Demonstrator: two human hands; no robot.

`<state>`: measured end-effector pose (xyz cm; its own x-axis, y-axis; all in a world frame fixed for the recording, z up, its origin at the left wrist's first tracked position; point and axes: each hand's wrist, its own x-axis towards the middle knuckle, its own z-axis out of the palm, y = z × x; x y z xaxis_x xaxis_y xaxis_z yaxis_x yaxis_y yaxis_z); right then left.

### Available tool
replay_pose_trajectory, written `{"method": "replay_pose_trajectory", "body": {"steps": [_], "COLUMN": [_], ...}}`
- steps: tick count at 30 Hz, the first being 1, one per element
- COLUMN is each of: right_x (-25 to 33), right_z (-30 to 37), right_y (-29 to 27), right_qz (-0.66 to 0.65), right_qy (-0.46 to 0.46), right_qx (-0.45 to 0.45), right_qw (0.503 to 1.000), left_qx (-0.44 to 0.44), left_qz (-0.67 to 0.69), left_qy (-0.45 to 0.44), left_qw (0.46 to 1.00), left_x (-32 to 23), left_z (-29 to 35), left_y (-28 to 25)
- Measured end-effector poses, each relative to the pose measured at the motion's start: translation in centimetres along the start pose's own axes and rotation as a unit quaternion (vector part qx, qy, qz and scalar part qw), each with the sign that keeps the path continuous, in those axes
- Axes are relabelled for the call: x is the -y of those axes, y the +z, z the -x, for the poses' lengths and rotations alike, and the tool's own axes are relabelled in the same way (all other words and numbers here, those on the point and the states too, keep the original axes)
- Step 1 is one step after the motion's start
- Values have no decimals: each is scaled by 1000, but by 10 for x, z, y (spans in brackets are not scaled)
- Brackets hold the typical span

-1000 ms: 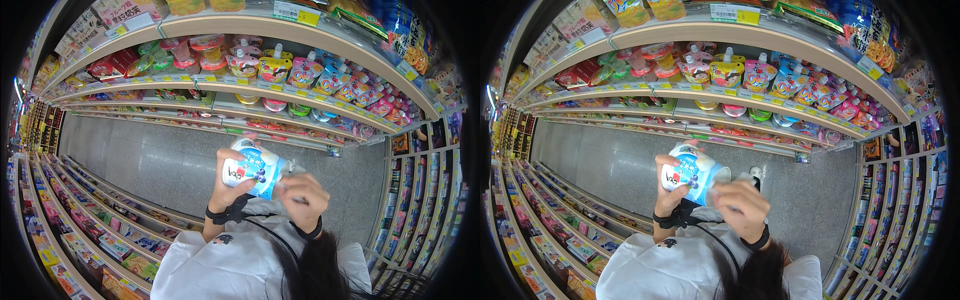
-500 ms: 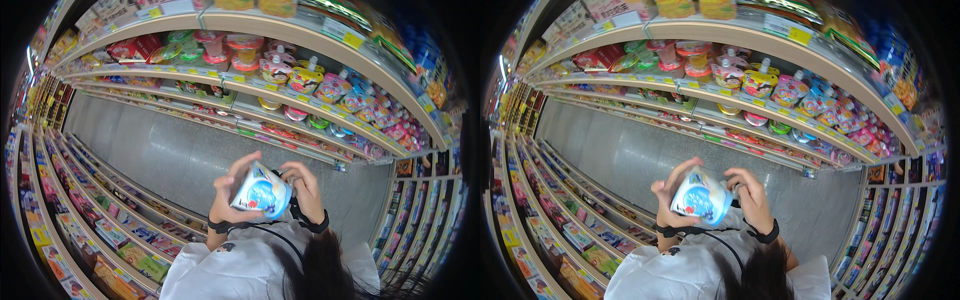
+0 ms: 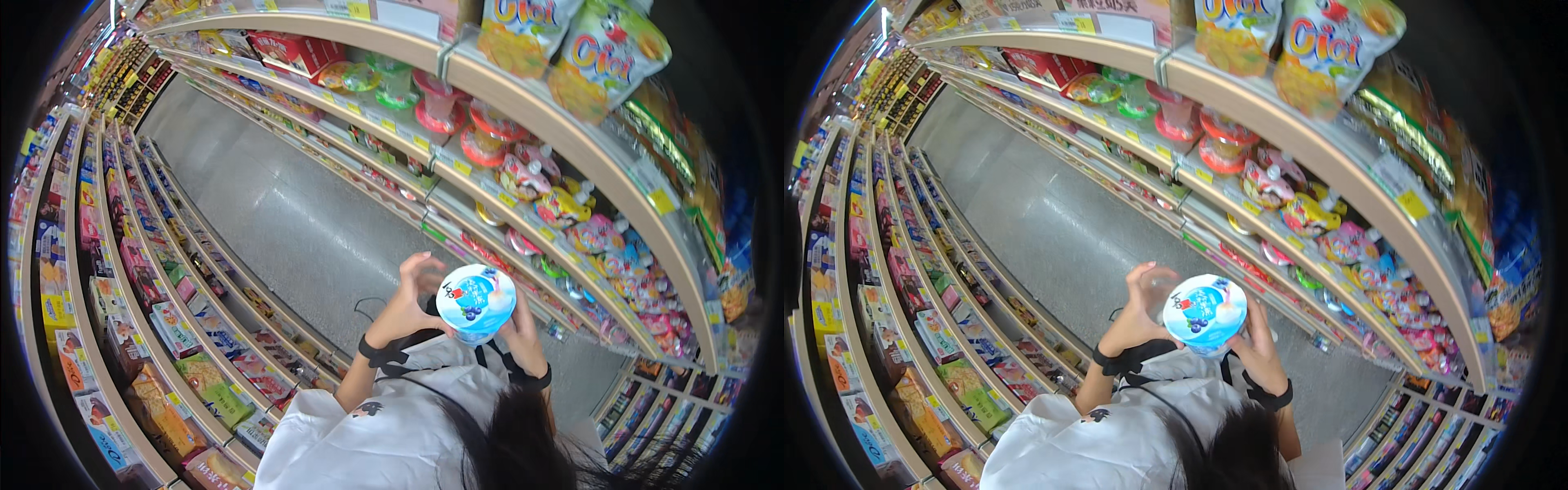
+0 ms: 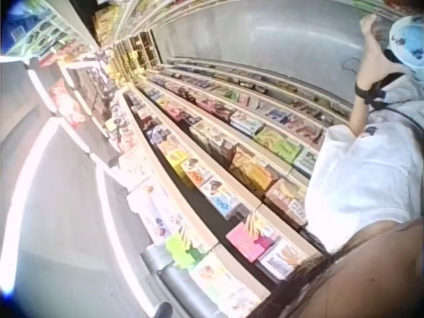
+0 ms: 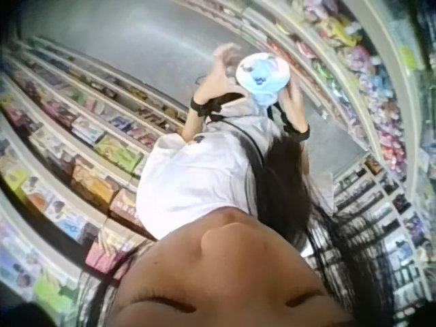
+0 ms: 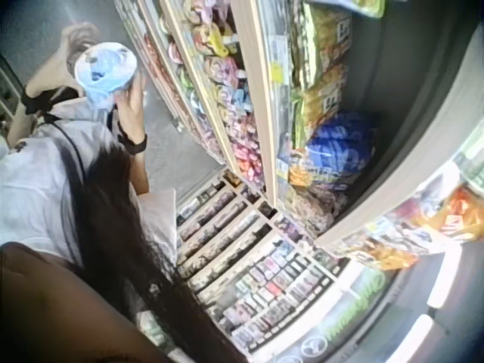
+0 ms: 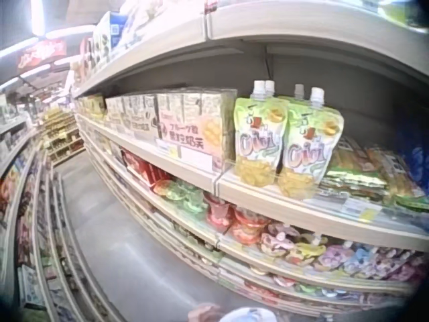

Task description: The person wipes the exterior surfaces of a yogurt container and a drink pouch using a white cloth while standing in a grocery aisle.

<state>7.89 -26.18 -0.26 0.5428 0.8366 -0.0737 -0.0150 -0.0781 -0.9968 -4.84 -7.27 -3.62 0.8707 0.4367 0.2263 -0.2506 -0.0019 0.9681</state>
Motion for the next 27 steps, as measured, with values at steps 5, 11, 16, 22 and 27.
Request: {"method": "replay_pose_trajectory", "body": {"steps": [5,11,16,22,27], "right_x": [-32,-95,-149,-192,-190], "right_z": [-47,-119,-156,-179,-201], "right_y": [-5,12,30,51,55], "right_qz": [13,209,106,-16,85], "right_qy": [24,-45,16,7,30], "right_qx": [-25,-99,-150,-234,-313], "right_qw": [999,972,983,972,945], "left_qx": [29,45,89,104,109], "left_qz": [178,208,211,-36,27], "left_qy": [-111,-179,-249,-201,-233], "left_qw": [977,961,941,973,966], "left_x": [52,118,181,227,244], "left_z": [-33,-78,-109,-132,-151], "left_y": [-16,-70,-119,-124,-114]}}
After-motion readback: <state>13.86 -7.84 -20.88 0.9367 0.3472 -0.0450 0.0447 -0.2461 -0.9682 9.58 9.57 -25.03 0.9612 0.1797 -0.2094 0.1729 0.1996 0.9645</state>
